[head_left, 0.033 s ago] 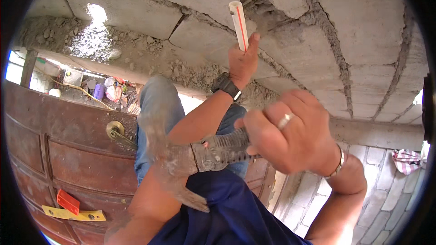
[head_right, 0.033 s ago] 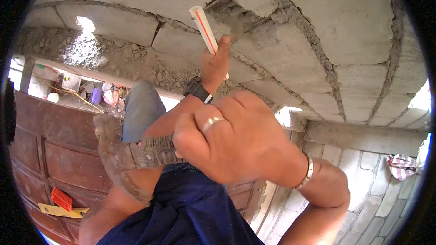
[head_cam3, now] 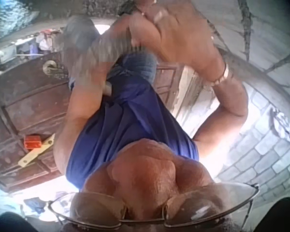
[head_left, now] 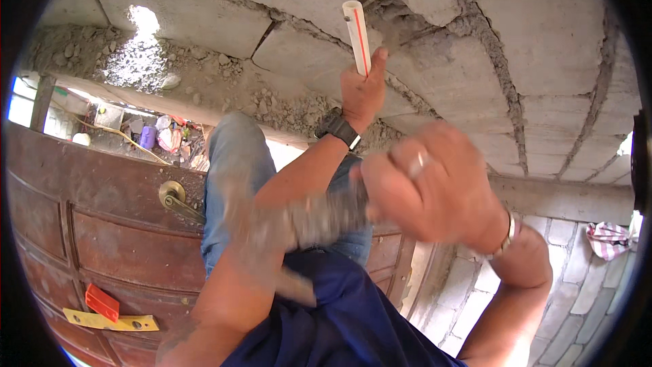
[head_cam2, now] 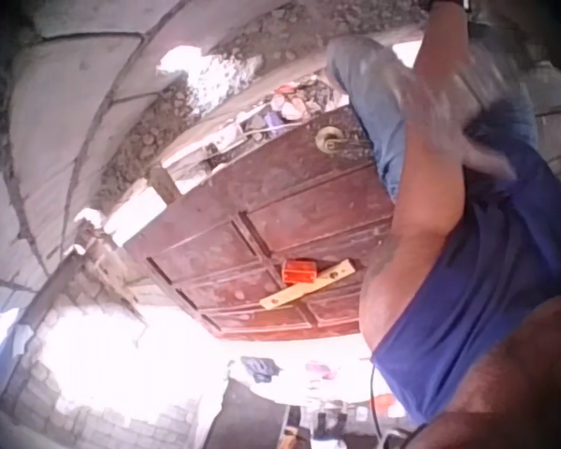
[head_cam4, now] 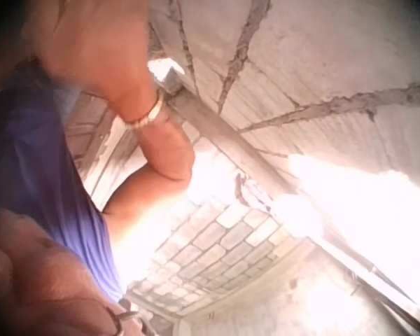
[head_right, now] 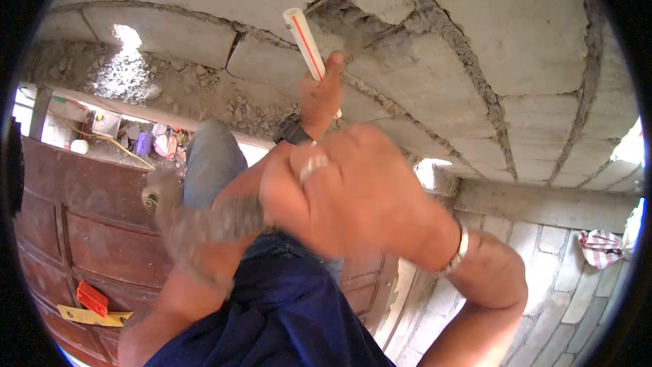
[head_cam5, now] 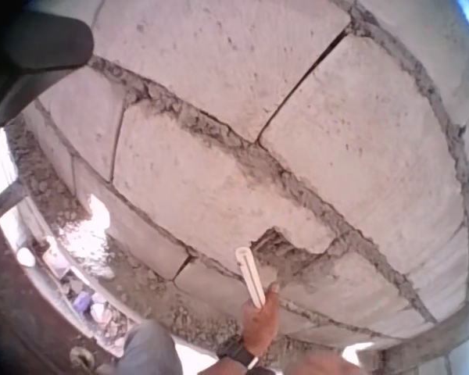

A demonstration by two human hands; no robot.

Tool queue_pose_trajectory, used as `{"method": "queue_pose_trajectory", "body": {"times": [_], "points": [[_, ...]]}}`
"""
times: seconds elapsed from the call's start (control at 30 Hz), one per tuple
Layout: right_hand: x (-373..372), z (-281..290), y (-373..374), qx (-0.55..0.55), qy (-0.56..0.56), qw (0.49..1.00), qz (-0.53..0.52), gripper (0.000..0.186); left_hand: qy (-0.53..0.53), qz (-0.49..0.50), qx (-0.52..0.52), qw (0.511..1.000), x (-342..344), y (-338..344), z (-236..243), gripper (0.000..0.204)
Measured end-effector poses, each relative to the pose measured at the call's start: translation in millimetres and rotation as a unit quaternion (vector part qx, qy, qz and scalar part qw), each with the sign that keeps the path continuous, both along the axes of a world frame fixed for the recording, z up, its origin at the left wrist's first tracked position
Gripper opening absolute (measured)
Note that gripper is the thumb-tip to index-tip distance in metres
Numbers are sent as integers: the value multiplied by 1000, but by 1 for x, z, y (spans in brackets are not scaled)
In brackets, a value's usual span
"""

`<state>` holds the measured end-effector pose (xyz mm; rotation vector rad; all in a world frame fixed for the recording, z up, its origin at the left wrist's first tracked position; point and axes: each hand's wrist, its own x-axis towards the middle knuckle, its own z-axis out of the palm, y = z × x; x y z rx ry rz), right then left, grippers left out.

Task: Measure and chip away concrete to install a plastic electrical junction box into a masonry wall.

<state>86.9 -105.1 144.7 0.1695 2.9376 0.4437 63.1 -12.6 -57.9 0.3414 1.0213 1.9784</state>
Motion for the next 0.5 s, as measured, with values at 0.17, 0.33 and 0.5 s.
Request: {"method": "queue_pose_trajectory", "body": {"times": [0.17,0.33,0.5], "points": [[-6,-15,44,102,68,988,-95,12,115,179,95,973,17,23,-27,48],[-10,1,-7,103,-5,993,-66,23,-54,-26,-51,997,7,9,1,43],[4,-12,52,129,96,986,-45,13,-10,-78,-71,994,6,2,15,40]]}}
